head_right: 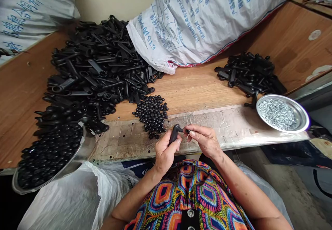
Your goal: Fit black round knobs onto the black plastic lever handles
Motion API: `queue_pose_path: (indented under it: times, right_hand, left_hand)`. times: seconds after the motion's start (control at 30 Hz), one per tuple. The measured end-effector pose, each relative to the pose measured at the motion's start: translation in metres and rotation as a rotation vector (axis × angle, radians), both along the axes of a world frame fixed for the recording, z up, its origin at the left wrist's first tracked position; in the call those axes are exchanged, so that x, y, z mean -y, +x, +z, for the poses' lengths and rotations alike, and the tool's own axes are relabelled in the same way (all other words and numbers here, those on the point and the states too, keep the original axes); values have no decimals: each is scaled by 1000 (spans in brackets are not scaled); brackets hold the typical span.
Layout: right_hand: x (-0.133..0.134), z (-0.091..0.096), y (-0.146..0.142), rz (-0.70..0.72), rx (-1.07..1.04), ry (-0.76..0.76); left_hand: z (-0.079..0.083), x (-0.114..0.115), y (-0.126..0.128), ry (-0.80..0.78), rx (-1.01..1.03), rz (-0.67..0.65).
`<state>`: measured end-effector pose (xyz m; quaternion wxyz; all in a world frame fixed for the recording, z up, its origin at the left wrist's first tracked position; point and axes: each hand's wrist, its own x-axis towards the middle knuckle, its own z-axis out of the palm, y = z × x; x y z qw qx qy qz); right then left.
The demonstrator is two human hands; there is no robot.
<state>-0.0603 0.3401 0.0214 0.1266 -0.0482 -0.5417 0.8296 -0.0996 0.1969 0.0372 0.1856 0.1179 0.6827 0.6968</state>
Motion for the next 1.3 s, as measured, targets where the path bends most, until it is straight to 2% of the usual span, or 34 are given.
queue_pose_path:
  times: [0.17, 0.27, 0.43, 0.63, 0.77, 0.87, 0.93, 1.0, 1.1, 1.2, 1.3]
  right_hand:
    - [-3, 12, -6, -136, -89, 390]
    - [-3, 18, -12, -200, -146, 594]
    - [4, 10, -19, -297, -207, 721]
    - [9, 2, -20, -455, -270, 1009]
    - [8, 5, -22, -472, -369, 1195]
    - [8, 7, -22, -480, -358, 1281]
    - [9, 7, -21, -463, -309, 1271]
    - [10, 6, -20, -437, -254, 1170]
    - [12, 3, -16, -396, -136, 898]
    - [13, 0, -14, -335, -33, 607]
    - [13, -2, -12, -293, -2, 434]
  left_hand:
    - [-7, -5, -1, 217, 303, -100]
    - [-8, -8, -2, 270, 404, -120]
    - [-4, -12, -2, 307, 417, -106]
    - [-3, -15, -3, 330, 439, -85]
    - [-6, -16, -2, 322, 391, -69]
    - [-7, -15, -2, 252, 314, -39]
    - [-8, -13, -3, 163, 215, -20]
    - [-8, -11, -3, 56, 75, 10]
    - [-8, -8, -3, -70, -137, 67]
    - [-9, -7, -3, -130, -324, 99]
    - [-10, -6, -4, -178, -520, 121]
